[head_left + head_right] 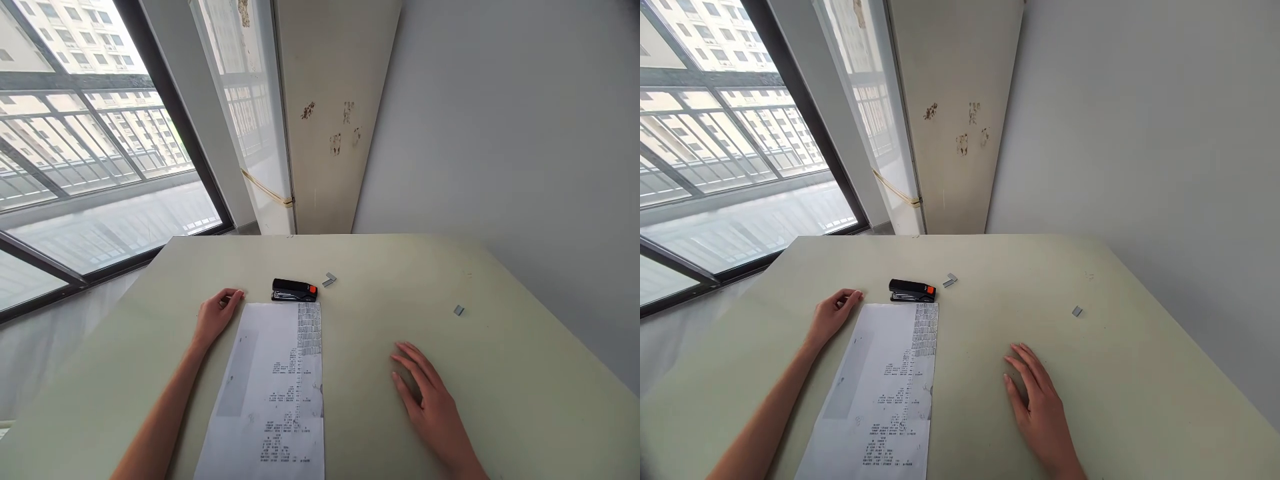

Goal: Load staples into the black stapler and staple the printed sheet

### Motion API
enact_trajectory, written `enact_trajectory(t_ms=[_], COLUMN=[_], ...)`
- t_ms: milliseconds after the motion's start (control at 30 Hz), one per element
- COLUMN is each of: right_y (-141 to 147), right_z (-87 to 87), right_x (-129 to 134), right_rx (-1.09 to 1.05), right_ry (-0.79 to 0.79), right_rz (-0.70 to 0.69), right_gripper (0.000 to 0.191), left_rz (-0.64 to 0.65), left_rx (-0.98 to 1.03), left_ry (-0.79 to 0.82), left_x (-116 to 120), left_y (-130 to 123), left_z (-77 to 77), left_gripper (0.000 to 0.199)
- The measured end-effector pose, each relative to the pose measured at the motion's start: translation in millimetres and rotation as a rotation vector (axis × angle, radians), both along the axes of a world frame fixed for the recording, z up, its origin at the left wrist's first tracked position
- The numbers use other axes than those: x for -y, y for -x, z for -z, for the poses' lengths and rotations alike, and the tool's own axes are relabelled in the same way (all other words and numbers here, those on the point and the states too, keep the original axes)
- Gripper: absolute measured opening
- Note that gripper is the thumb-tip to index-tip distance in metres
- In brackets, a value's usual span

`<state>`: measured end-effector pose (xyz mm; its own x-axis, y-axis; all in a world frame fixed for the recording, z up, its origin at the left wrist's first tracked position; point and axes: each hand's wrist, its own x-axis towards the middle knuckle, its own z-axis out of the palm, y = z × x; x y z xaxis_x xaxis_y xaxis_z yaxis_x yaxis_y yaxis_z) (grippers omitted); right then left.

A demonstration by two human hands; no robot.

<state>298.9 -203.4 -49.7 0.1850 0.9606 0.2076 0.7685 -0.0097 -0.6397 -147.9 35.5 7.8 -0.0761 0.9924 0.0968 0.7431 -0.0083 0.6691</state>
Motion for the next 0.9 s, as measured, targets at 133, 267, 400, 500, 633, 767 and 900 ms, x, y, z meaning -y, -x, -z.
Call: enact_trajectory(t_ms=[133,267,400,500,633,767,900], right_y=[0.3,0.9,0.3,-0.3,-0.1,0.2,0.3], right_z=[-3.5,-7.0,-8.2,-8.2,-8.6,-9.3,-10.1], right_x=[-0.1,0.5,1.1,1.0,0.7,1.1,1.3], right_rx=[-0.017,-0.022,-0.034,-0.036,-0.043,-0.05,-0.056], right_ry=[-0.014,0.002,-0.002,-0.004,-0.009,-0.006,0.008], right_rz=[-0.011,-0.002,-0.013,-0.019,-0.015,-0.008,-0.004], right_gripper=[0.034,0.034,0.035,0.035,0.034,0.034,0.035], left_rz=[-0.013,-0.017,-0.015,-0.017,-0.014,-0.018,-0.027], left_rx=[0.0,0.0,0.0,-0.002,-0.005,-0.01,-0.015], left_ry=[-0.001,0.0,0.004,0.007,0.003,0.005,0.007], left_x=[-2.3,-1.7,-0.5,-0.1,0.2,0.1,0.0], left_y=[-1.5,-3.0,-3.6,-3.4,-3.7,-4.7,-5.1], left_z=[1.3,1.4,1.1,1.3,1.9,1.9,0.8], left_gripper=[0.051,0.049,0.046,0.043,0.043,0.042,0.042])
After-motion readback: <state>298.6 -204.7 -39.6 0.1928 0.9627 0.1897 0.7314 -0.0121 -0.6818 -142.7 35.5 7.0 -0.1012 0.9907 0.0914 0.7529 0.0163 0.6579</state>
